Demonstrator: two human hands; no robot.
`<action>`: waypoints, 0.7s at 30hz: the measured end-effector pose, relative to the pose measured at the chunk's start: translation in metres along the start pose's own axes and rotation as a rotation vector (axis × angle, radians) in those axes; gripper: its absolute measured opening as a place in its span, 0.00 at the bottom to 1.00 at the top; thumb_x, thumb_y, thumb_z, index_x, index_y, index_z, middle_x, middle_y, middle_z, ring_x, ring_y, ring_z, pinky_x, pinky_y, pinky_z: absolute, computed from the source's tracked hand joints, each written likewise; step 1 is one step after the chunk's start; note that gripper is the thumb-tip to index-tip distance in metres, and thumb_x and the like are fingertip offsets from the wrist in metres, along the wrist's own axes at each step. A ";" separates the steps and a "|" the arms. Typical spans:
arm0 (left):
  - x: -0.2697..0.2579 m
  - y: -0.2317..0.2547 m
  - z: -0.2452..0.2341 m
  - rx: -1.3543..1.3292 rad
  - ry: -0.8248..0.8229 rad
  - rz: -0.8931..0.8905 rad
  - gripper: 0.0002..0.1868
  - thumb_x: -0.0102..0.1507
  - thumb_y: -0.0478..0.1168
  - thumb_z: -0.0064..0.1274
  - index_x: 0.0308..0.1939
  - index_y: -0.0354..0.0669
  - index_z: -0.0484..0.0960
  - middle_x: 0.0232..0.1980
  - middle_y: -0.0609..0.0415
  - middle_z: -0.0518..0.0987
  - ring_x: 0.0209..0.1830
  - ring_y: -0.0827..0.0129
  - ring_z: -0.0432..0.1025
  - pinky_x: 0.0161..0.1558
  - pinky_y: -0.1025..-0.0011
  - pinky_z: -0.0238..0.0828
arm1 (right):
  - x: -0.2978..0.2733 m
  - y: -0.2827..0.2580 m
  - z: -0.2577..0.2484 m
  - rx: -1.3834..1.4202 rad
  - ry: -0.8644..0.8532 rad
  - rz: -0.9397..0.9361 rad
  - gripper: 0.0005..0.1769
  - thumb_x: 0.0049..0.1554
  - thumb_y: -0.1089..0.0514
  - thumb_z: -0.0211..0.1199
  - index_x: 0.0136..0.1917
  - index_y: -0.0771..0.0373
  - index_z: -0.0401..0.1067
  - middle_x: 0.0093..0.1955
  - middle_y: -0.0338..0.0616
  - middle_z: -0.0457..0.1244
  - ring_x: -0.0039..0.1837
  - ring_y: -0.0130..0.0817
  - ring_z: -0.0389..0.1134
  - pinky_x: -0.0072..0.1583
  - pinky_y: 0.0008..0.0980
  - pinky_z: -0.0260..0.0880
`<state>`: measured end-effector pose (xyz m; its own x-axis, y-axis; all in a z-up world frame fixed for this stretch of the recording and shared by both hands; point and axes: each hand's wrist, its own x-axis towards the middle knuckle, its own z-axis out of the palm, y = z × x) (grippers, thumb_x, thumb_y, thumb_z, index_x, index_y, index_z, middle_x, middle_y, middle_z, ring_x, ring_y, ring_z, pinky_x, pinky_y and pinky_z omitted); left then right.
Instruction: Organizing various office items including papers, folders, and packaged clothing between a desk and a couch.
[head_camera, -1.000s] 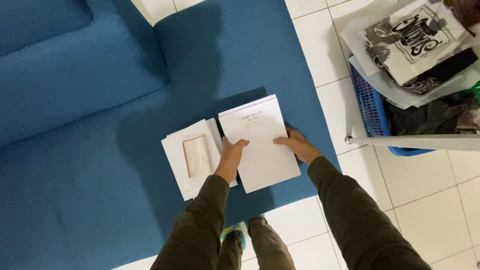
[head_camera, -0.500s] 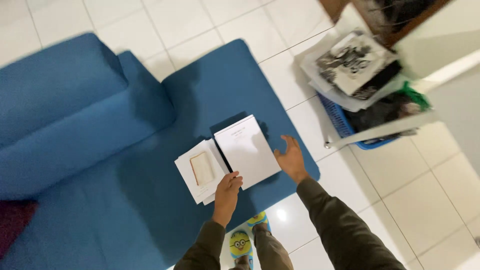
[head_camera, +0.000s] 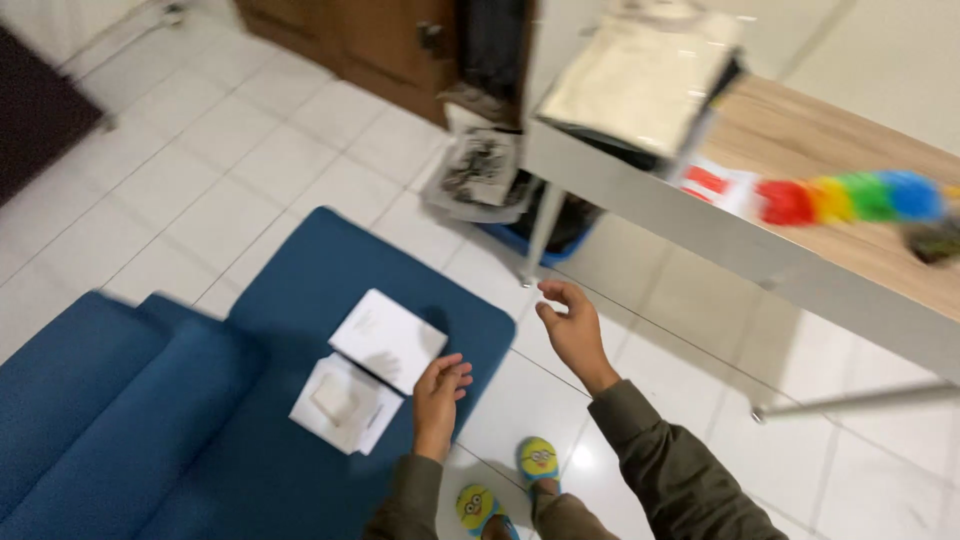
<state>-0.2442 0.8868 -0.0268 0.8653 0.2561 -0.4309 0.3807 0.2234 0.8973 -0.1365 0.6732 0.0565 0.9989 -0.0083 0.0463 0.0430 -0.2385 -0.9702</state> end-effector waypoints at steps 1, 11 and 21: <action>-0.007 0.008 0.017 0.015 -0.034 -0.003 0.17 0.67 0.42 0.46 0.57 0.40 0.80 0.53 0.50 0.85 0.49 0.67 0.77 0.51 0.67 0.72 | -0.008 -0.008 -0.024 -0.003 0.036 0.008 0.18 0.56 0.63 0.62 0.61 0.66 0.72 0.66 0.45 0.65 0.66 0.36 0.66 0.59 0.33 0.73; -0.053 0.051 0.232 0.136 -0.340 0.112 0.18 0.66 0.41 0.45 0.56 0.39 0.80 0.51 0.50 0.85 0.47 0.69 0.79 0.49 0.69 0.74 | -0.029 0.012 -0.246 0.232 0.130 0.039 0.12 0.62 0.64 0.57 0.57 0.71 0.73 0.50 0.46 0.71 0.49 0.29 0.72 0.51 0.29 0.73; -0.069 0.008 0.448 0.101 -0.489 0.078 0.18 0.66 0.41 0.45 0.56 0.38 0.79 0.51 0.49 0.85 0.46 0.67 0.78 0.50 0.68 0.73 | -0.029 0.063 -0.446 0.073 0.083 0.237 0.12 0.60 0.61 0.58 0.56 0.69 0.74 0.47 0.45 0.71 0.46 0.29 0.71 0.48 0.28 0.72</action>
<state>-0.1546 0.4493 0.0525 0.9348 -0.2073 -0.2883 0.3173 0.1229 0.9403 -0.1717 0.2251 0.1005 0.9764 -0.1358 -0.1677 -0.1876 -0.1502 -0.9707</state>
